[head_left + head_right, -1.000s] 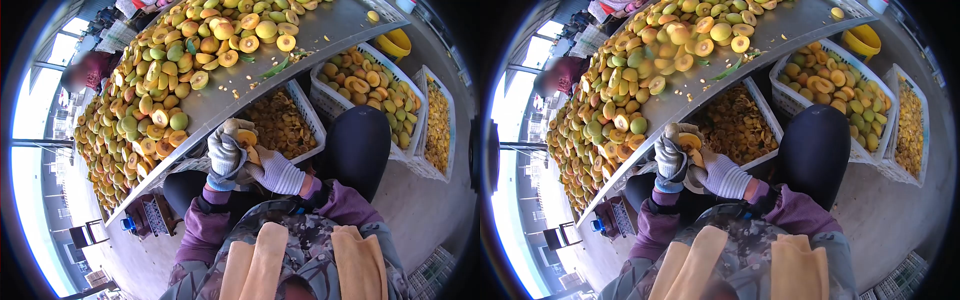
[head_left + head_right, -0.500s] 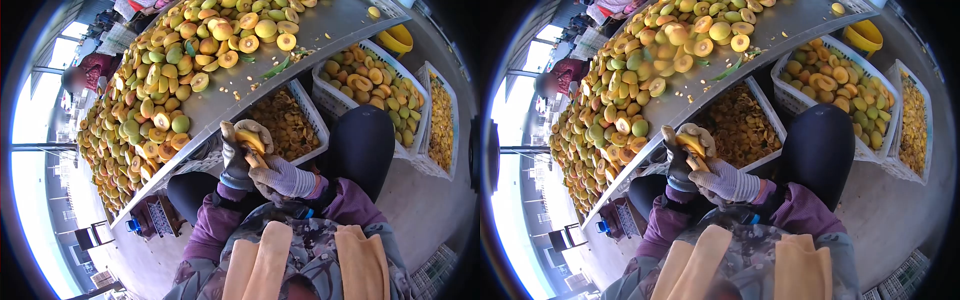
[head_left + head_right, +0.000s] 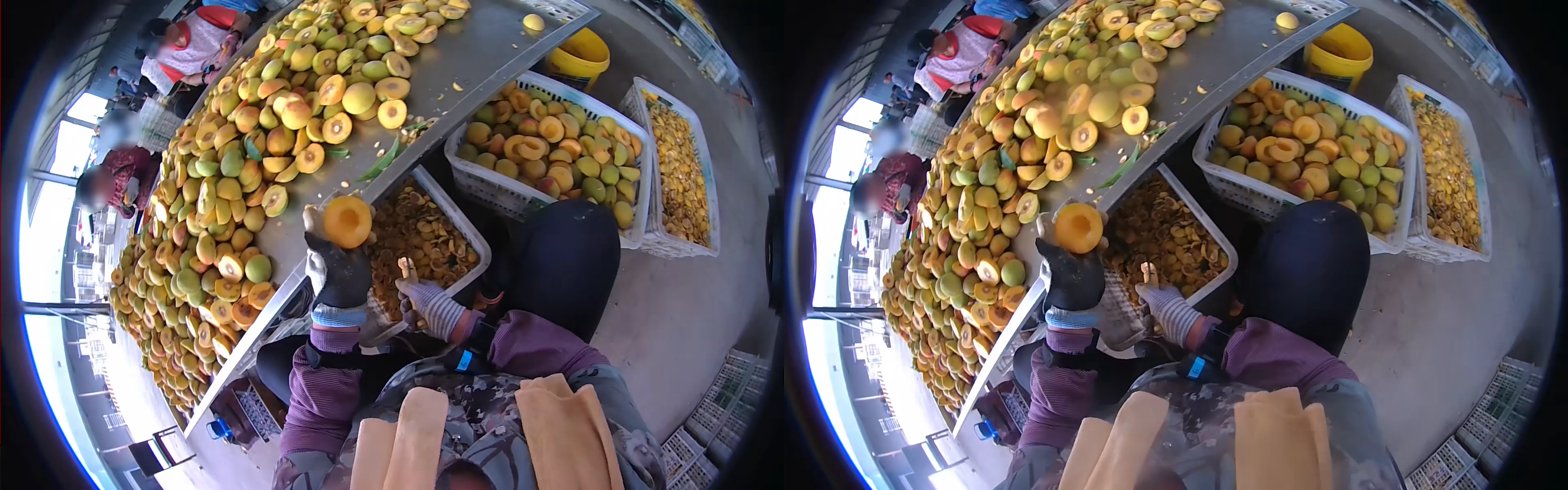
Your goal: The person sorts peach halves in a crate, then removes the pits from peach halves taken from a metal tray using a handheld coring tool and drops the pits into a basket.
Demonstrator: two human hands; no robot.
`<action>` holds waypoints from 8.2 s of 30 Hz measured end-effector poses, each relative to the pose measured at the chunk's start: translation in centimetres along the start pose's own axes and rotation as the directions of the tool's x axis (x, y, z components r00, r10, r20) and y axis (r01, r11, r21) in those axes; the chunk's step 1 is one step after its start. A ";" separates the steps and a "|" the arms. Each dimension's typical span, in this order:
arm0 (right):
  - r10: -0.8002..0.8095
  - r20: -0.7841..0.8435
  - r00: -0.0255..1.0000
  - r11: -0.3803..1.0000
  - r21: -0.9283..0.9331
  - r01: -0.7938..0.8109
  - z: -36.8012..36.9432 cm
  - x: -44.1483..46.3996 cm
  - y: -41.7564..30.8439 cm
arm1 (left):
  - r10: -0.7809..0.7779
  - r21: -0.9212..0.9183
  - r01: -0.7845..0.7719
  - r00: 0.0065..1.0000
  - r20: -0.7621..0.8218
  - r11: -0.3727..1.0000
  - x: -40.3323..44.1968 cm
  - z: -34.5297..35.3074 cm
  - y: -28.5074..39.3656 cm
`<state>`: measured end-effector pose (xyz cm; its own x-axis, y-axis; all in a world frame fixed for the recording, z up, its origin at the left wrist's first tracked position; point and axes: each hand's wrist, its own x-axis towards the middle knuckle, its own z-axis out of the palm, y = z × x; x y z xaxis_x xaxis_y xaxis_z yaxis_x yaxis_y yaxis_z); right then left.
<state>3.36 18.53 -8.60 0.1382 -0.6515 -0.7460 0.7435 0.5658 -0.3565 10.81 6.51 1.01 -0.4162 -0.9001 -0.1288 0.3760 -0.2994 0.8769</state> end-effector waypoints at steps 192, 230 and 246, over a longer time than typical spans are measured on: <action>-0.831 0.392 0.394 0.132 -0.549 0.825 4.8 -5.2 -2.1 | 0.216 0.432 -0.186 0.976 -0.022 0.883 -6.6 -3.5 0.7; -0.587 0.212 0.782 0.175 -0.909 0.378 -1.0 0.3 -1.9 | 0.261 -0.001 -0.262 0.959 0.113 0.965 -1.1 2.3 2.4; -0.675 0.273 0.685 0.223 -0.810 0.542 -1.4 -2.5 -3.8 | 0.248 0.995 -0.083 0.966 0.065 0.061 10.6 -1.7 6.2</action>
<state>-0.78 18.75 -6.16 -0.2287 -0.9664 -0.1172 -0.2896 0.1825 -0.9396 10.15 -5.40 4.28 -0.3626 -0.9237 0.1235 -0.7663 0.3709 0.5247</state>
